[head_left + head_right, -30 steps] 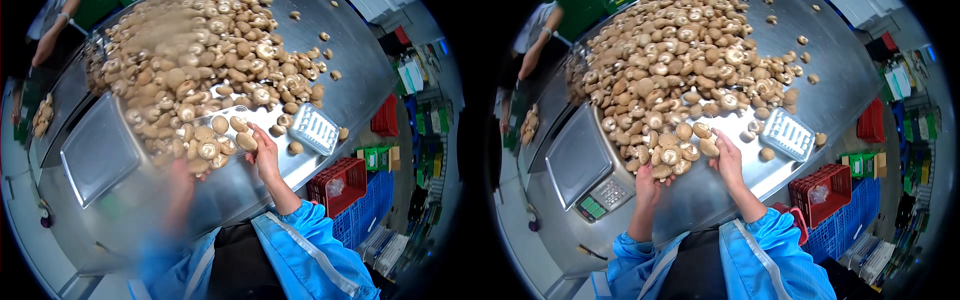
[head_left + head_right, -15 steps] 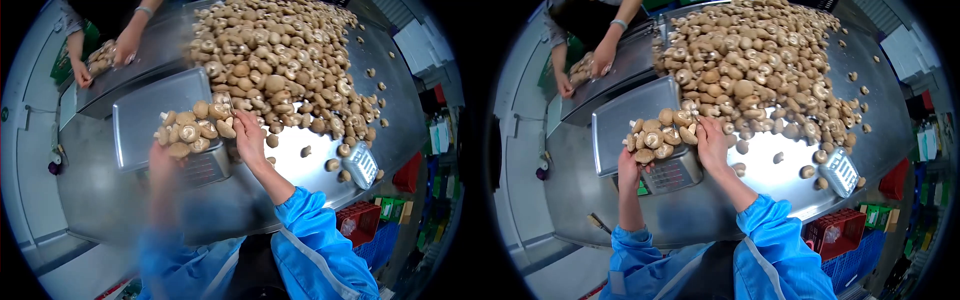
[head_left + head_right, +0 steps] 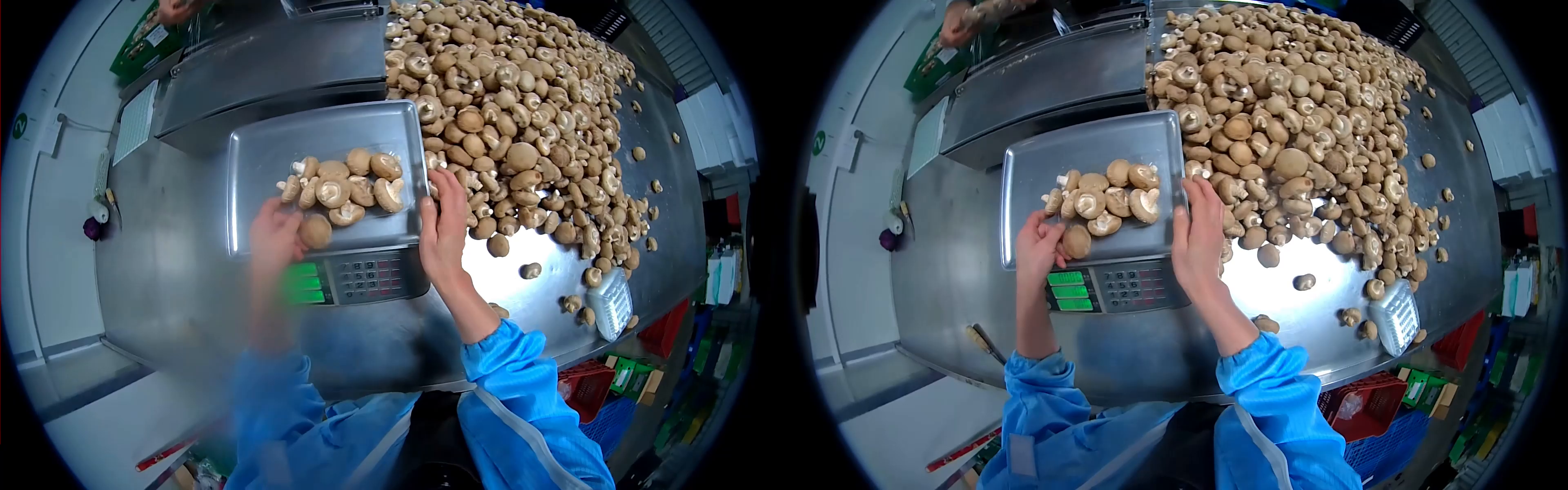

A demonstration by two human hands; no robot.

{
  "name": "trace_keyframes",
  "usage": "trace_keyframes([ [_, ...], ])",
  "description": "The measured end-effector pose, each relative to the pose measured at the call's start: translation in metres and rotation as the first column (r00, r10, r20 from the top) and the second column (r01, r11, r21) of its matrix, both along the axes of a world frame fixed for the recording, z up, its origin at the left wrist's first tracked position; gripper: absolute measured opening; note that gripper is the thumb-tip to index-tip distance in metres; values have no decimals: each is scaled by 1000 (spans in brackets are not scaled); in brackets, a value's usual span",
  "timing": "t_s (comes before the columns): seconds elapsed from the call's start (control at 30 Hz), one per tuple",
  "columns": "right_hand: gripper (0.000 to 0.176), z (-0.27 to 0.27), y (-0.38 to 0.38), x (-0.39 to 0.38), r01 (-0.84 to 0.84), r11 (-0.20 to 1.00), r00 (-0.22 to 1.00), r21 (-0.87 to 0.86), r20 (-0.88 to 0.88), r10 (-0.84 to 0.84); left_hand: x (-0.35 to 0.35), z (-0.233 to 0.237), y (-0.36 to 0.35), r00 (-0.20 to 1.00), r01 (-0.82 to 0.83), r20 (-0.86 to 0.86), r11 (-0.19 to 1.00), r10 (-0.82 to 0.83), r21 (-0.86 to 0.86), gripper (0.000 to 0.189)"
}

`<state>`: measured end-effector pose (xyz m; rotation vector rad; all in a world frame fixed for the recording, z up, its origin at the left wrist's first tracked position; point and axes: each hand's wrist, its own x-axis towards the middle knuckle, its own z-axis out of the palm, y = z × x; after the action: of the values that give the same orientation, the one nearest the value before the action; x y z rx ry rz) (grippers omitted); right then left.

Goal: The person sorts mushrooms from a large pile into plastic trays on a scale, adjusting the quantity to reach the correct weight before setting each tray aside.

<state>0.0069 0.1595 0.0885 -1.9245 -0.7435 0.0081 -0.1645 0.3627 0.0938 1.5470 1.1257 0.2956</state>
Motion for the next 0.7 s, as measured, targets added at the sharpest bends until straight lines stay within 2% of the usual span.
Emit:
trace_keyframes([
  [0.1, 42, 21, 3, -13, -211, 976, 910, -52, 354, 215, 5, 15, -10, 997, -51, 59, 999, 50, 12, 43],
  [0.2, 48, 33, 19, -38, -406, 909, 821, -97, 398, 409, 7, 22, -14, 999, -49, -12, 997, 49, 62, 45],
  [0.23, 50, 31, 22, -46, -448, 885, 795, -131, 394, 461, 5, 24, -15, 997, -37, -55, 990, 45, 137, 44],
  [0.3, 50, 25, 32, -58, -443, 875, 767, -199, 422, 484, -6, 26, -12, 988, -11, -147, 960, 54, 280, 42],
  [0.4, 46, 24, 44, -62, -408, 851, 734, -330, 436, 521, -26, 26, -5, 981, -26, -170, 930, 94, 367, 38],
  [0.5, 41, 22, 51, -60, -393, 810, 673, -436, 464, 576, -41, 26, -2, 990, -100, -58, 943, 125, 318, 36],
  [0.7, 29, 20, 50, -58, -420, 812, 640, -406, 502, 582, -54, 14, -8, 996, -89, 14, 967, 88, 238, 32],
])
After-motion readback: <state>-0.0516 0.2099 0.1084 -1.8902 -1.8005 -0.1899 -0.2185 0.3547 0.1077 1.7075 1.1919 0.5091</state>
